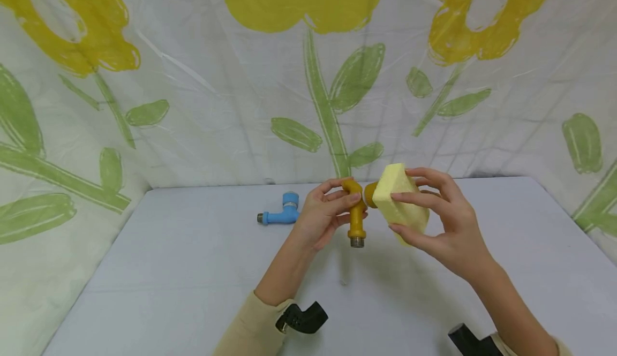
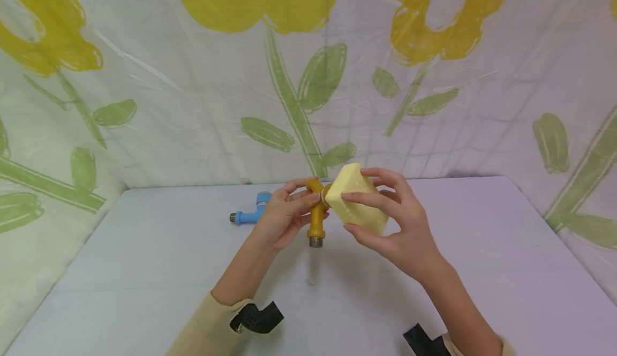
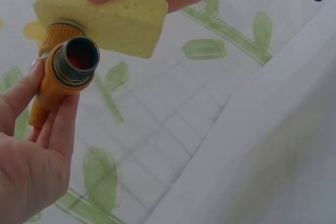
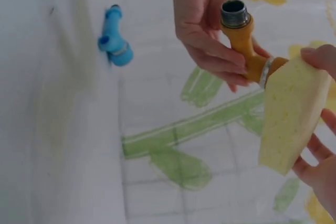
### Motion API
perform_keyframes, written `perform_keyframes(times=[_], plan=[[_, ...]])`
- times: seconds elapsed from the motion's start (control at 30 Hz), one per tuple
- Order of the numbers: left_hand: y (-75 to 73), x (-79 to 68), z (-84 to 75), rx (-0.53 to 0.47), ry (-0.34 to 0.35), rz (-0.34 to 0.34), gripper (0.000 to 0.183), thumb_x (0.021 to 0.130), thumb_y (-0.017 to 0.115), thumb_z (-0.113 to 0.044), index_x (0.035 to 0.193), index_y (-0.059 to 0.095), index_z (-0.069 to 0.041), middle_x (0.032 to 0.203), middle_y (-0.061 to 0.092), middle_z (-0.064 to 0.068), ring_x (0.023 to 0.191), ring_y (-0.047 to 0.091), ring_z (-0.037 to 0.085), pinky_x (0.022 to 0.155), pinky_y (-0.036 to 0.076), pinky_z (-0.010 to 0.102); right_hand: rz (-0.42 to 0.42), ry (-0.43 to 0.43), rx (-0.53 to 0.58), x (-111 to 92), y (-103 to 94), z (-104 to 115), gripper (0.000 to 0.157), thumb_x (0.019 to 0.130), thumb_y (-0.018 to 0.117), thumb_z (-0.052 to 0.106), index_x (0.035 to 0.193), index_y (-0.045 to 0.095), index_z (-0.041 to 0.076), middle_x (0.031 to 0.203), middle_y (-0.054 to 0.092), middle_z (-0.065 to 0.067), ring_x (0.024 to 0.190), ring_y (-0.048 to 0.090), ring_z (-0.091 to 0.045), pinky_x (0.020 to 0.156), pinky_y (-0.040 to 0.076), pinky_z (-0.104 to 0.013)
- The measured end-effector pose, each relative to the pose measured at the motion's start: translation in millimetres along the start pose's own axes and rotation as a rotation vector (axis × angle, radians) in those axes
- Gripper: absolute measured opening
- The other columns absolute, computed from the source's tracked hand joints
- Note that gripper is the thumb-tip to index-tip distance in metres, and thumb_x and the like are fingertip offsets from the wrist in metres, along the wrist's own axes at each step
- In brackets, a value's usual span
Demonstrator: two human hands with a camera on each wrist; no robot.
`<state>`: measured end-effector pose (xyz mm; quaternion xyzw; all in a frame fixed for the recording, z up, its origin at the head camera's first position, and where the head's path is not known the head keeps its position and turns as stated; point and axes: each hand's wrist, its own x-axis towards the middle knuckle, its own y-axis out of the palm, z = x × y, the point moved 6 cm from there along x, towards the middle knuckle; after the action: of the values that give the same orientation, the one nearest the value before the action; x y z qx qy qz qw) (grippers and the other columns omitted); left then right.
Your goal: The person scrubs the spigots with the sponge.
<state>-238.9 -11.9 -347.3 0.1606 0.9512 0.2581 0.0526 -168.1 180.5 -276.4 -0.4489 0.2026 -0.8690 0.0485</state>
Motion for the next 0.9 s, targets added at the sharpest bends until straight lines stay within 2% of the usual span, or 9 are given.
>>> perform_keyframes(times=[0.03,0.1,0.27,0.37,0.43,0.5,0.6,0.73,0.9], plan=[[-0.3,0.2,0.2,0.010,0.000,0.001,0.038,0.101,0.060,0.008,0.138,0.055,0.002,0.097,0.074,0.003,0.074,0.076,0.020,0.075,0.066,0.032,-0.012,-0.006,-0.051,0,0.1,1,0.051,0.094,0.079,0.047,0.115,0.077,0.000,0.145,0.056,-0.004,0.134,0.053,-0.017,0.104,0.048,-0.019],[-0.7,0.6,0.0,0.023,0.000,0.004,0.041,0.101,0.061,0.008,0.141,0.055,0.002,0.098,0.075,0.003,0.074,0.076,0.019,0.075,0.066,0.032,-0.033,-0.007,-0.089,0,0.6,2,0.057,0.094,0.075,0.054,0.115,0.078,0.001,0.144,0.057,-0.003,0.133,0.054,-0.015,0.101,0.047,-0.018],[-1.4,1.1,-1.2,0.048,-0.005,0.013,0.047,0.100,0.062,0.008,0.146,0.054,0.001,0.103,0.076,0.004,0.075,0.076,0.019,0.077,0.066,0.034,-0.058,0.009,-0.057,-1,0.2,-5,0.058,0.094,0.075,0.053,0.122,0.076,0.002,0.144,0.058,-0.001,0.133,0.054,-0.015,0.098,0.047,-0.013],[-1.8,1.5,-1.5,0.052,-0.010,0.021,0.051,0.100,0.062,0.009,0.149,0.052,0.002,0.105,0.076,0.004,0.077,0.076,0.018,0.079,0.067,0.035,-0.056,0.025,-0.032,-2,-0.8,-11,0.050,0.094,0.082,0.037,0.125,0.073,-0.001,0.146,0.057,0.000,0.133,0.055,-0.015,0.099,0.049,-0.012],[-1.9,1.7,-1.6,0.050,-0.010,0.024,0.052,0.099,0.062,0.010,0.149,0.052,0.002,0.105,0.077,0.005,0.078,0.076,0.018,0.079,0.067,0.035,-0.051,0.046,-0.010,-3,-1.1,-14,0.044,0.091,0.086,0.018,0.128,0.071,-0.003,0.146,0.056,-0.001,0.131,0.057,-0.015,0.099,0.050,-0.011],[-1.7,1.6,-1.9,0.047,-0.009,0.028,0.052,0.099,0.062,0.010,0.149,0.053,0.001,0.106,0.077,0.005,0.080,0.076,0.018,0.079,0.067,0.035,-0.048,0.073,0.013,-3,-1.3,-16,0.049,0.084,0.086,-0.004,0.130,0.070,-0.004,0.146,0.056,-0.002,0.128,0.060,-0.014,0.097,0.052,-0.012],[-1.7,1.4,-1.9,0.037,-0.014,0.031,0.052,0.099,0.061,0.011,0.149,0.053,0.001,0.110,0.076,0.007,0.085,0.075,0.019,0.080,0.067,0.035,-0.043,0.126,0.026,-3,-1.5,-17,0.063,0.075,0.078,-0.024,0.134,0.068,-0.004,0.147,0.055,-0.003,0.125,0.061,-0.012,0.096,0.052,-0.012],[-0.9,1.4,-2.3,0.021,-0.024,0.045,0.055,0.100,0.058,0.013,0.153,0.048,0.004,0.113,0.075,0.007,0.091,0.074,0.019,0.080,0.066,0.034,-0.041,0.182,0.010,-4,-3.2,-21,0.067,0.075,0.074,-0.029,0.137,0.066,-0.004,0.148,0.054,-0.003,0.126,0.059,-0.012,0.095,0.051,-0.011],[-0.4,1.4,-2.2,-0.019,-0.036,0.064,0.055,0.102,0.054,0.013,0.156,0.045,0.005,0.110,0.074,0.003,0.094,0.073,0.017,0.080,0.066,0.031,-0.041,0.203,-0.021,-5,-5.3,-27,0.066,0.076,0.074,-0.028,0.137,0.066,-0.004,0.147,0.054,-0.002,0.127,0.058,-0.010,0.096,0.051,-0.010]])
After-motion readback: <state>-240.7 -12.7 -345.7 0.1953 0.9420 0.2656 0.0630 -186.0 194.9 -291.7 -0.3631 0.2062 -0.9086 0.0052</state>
